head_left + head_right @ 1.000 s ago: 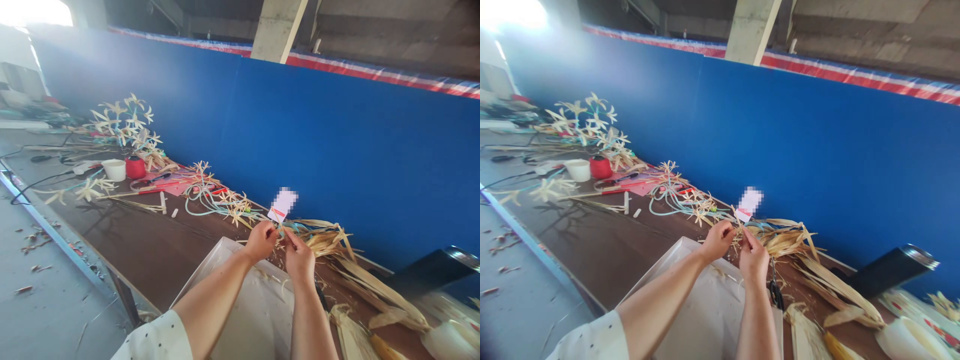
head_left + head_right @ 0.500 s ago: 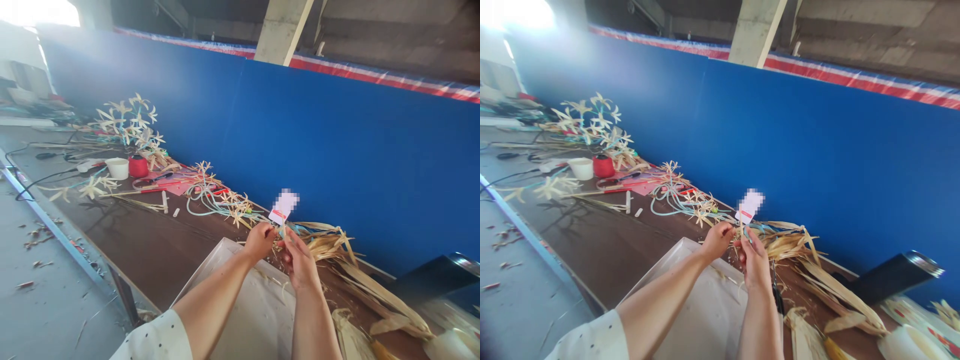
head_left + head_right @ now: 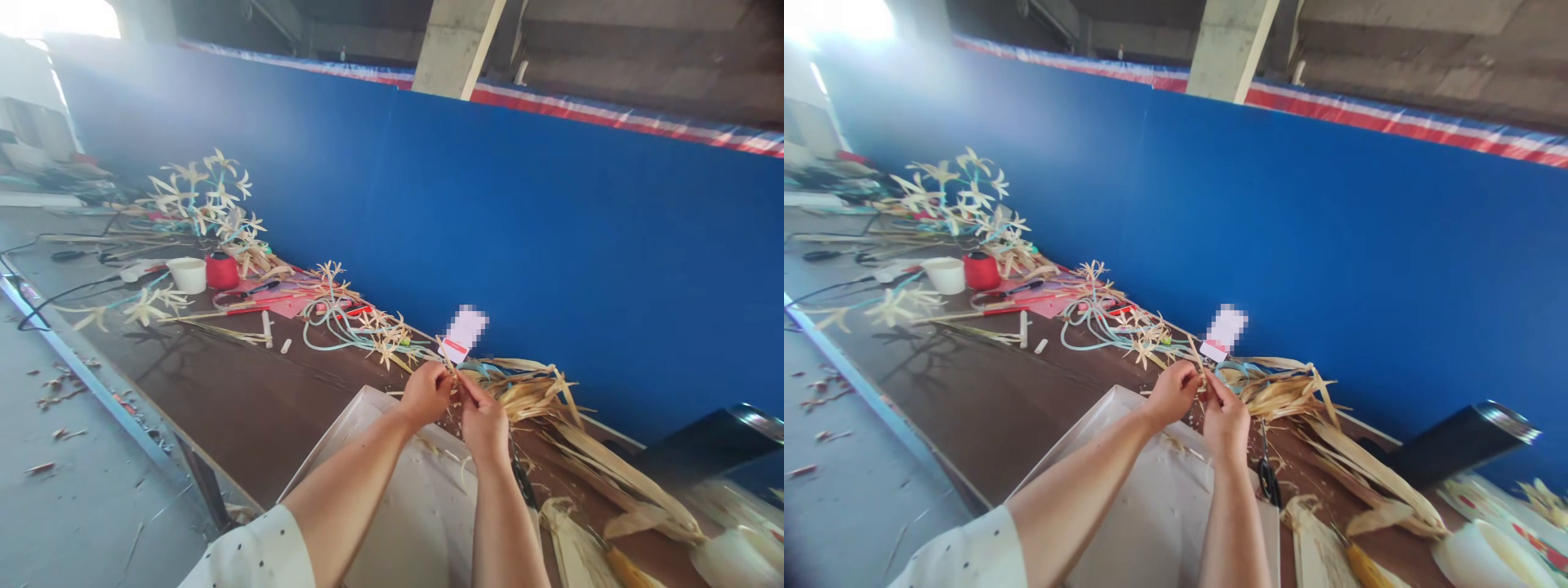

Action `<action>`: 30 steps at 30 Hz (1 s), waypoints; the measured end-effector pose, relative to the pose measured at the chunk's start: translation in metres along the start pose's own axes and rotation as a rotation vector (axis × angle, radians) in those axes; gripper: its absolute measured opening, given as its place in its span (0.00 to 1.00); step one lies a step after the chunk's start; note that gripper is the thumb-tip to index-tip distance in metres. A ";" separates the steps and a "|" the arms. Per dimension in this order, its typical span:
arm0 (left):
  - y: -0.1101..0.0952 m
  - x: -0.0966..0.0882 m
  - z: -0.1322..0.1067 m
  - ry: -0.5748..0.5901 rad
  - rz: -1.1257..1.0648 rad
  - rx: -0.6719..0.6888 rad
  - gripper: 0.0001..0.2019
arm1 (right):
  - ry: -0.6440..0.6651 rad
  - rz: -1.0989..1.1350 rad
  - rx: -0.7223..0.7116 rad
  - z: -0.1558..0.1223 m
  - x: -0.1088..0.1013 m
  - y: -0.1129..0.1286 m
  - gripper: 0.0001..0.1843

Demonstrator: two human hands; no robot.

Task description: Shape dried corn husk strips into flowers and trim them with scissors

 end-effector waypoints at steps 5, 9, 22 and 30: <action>0.000 0.005 -0.002 0.023 -0.005 -0.029 0.10 | -0.116 -0.215 0.087 -0.003 -0.011 -0.003 0.21; 0.006 0.003 -0.003 0.010 0.003 -0.080 0.09 | -0.284 -0.060 0.152 -0.004 -0.024 -0.009 0.25; 0.001 0.001 -0.003 0.048 -0.009 -0.043 0.11 | 0.138 0.630 0.476 -0.013 0.025 -0.024 0.25; 0.000 0.006 -0.004 0.027 0.060 -0.015 0.08 | -0.075 -0.036 0.112 0.002 -0.006 -0.022 0.20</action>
Point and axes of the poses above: each hand's wrist, its own z-axis towards the middle knuckle, its own x-axis out of the palm, y = z × x, the point moved 7 cm from there along z, towards the middle knuckle, and after that the axes turned 2 degrees about -x, right-handed, at the moved point
